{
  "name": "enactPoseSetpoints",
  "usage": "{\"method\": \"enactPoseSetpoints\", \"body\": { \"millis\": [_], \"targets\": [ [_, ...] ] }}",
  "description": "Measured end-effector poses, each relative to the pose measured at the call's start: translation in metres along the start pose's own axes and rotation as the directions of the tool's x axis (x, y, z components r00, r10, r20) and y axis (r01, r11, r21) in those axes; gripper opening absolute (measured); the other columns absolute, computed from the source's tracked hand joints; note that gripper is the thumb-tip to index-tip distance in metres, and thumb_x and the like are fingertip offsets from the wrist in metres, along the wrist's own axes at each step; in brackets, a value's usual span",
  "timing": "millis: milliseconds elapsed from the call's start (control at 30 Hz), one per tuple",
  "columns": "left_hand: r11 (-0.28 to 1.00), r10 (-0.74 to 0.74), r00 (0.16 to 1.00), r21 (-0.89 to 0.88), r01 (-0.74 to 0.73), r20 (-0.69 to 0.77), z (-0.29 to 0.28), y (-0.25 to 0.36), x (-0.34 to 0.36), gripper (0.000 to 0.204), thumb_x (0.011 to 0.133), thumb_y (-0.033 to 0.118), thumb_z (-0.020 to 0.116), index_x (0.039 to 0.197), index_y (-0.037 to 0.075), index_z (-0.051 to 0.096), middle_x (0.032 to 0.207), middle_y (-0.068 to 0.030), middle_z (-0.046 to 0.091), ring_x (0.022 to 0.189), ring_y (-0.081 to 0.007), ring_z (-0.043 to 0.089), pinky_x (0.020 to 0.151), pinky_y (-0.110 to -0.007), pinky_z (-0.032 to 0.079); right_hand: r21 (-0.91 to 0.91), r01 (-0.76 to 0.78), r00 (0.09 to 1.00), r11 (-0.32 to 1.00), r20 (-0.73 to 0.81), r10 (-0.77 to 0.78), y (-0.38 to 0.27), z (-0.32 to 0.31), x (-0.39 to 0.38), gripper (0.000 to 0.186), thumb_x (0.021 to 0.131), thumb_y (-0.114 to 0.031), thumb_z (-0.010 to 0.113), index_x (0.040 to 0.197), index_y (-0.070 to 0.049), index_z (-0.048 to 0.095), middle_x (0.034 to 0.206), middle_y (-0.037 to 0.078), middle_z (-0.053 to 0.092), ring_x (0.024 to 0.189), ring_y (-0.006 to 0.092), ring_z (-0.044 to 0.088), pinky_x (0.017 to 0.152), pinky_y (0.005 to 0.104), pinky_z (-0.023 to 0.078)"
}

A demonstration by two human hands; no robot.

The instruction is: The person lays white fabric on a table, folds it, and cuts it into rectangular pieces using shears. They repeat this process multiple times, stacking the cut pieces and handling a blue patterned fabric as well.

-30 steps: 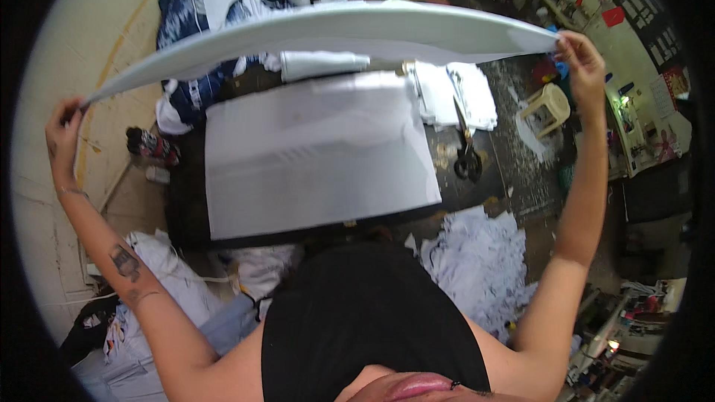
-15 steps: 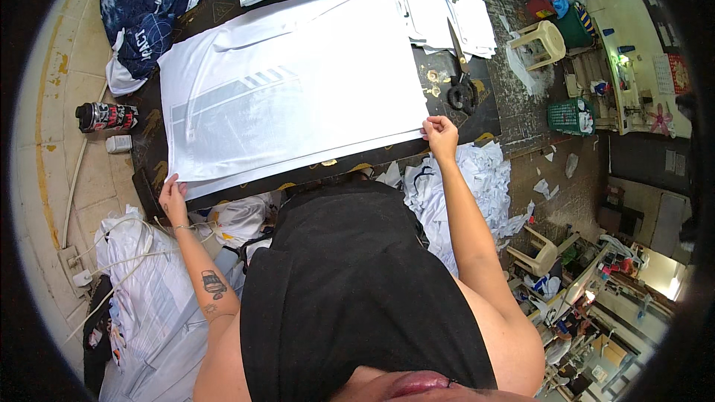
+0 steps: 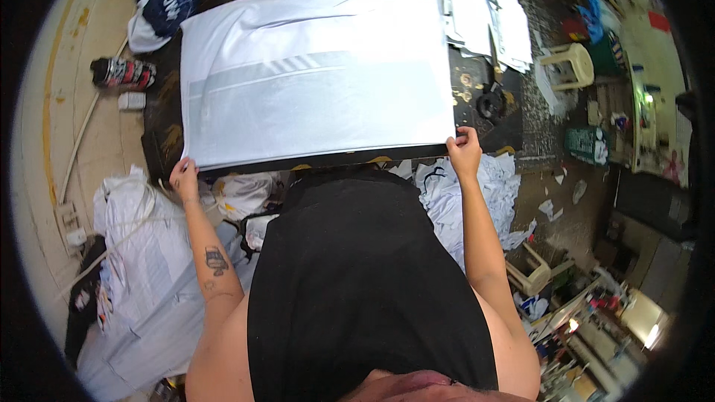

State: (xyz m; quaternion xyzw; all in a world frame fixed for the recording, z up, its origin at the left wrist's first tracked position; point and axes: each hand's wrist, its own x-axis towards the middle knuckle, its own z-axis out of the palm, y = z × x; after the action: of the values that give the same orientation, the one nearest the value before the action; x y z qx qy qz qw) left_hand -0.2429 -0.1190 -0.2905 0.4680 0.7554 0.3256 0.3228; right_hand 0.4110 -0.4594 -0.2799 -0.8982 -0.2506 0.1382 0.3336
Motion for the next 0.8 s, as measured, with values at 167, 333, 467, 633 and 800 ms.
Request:
{"method": "enactPoseSetpoints", "body": {
  "millis": [167,333,467,633,800],
  "targets": [
    [0.976,0.216,0.976,0.001,-0.216,-0.022,-0.012,0.051,-0.006,0.036,0.091,0.02,0.082,0.118,-0.003,0.075,0.089,-0.0068,0.073,0.073,-0.0111,0.068,0.066,-0.025,0.052,0.016,0.154,0.987,0.988,0.051,-0.155,0.004,-0.006,0.004,0.032,0.084,-0.008,0.069,0.116,-0.007,0.066,0.074,0.007,0.065,0.066,0.0199,0.065,0.066,0.0364,0.054],
    [0.947,0.238,0.957,0.26,-0.19,-0.167,-0.024,0.061,-0.022,0.029,0.083,0.025,0.083,0.105,0.005,0.081,0.089,-0.0131,0.08,0.08,-0.0226,0.075,0.079,-0.034,0.057,0.067,0.205,0.964,0.976,0.157,-0.214,0.011,-0.013,0.009,0.022,0.087,-0.002,0.066,0.109,-0.004,0.068,0.08,0.004,0.059,0.071,0.0145,0.056,0.069,0.0306,0.049],
    [0.924,0.098,0.989,0.38,-0.05,-0.109,-0.007,0.039,-0.036,0.034,0.079,0.031,0.084,0.107,0.011,0.082,0.084,-0.0153,0.078,0.082,-0.031,0.076,0.086,-0.04,0.057,-0.001,0.31,0.931,0.951,0.204,-0.303,0.023,-0.004,0.005,0.012,0.093,-0.007,0.068,0.104,-0.003,0.069,0.084,0.006,0.062,0.072,0.0168,0.057,0.069,0.0319,0.049],
    [0.979,0.202,0.946,0.095,-0.183,-0.253,-0.002,0.04,-0.038,0.03,0.082,0.026,0.085,0.103,0.005,0.08,0.074,-0.012,0.075,0.07,-0.0227,0.071,0.07,-0.037,0.054,0.015,0.288,0.939,0.957,0.193,-0.286,0.035,0.002,0.002,0.014,0.096,-0.011,0.068,0.106,-0.002,0.068,0.087,0.005,0.062,0.073,0.0155,0.057,0.069,0.0313,0.049],
    [0.938,0.204,0.922,0.337,-0.087,-0.331,0.005,0.029,-0.045,0.026,0.081,0.028,0.086,0.092,0.006,0.078,0.077,-0.0084,0.069,0.066,-0.0235,0.065,0.066,-0.039,0.052,0.025,0.322,0.922,0.947,0.219,-0.319,0.033,-0.003,0.005,0.013,0.097,-0.01,0.067,0.107,-0.002,0.067,0.086,0.004,0.06,0.072,0.0132,0.054,0.067,0.0292,0.047]
  ]
}}
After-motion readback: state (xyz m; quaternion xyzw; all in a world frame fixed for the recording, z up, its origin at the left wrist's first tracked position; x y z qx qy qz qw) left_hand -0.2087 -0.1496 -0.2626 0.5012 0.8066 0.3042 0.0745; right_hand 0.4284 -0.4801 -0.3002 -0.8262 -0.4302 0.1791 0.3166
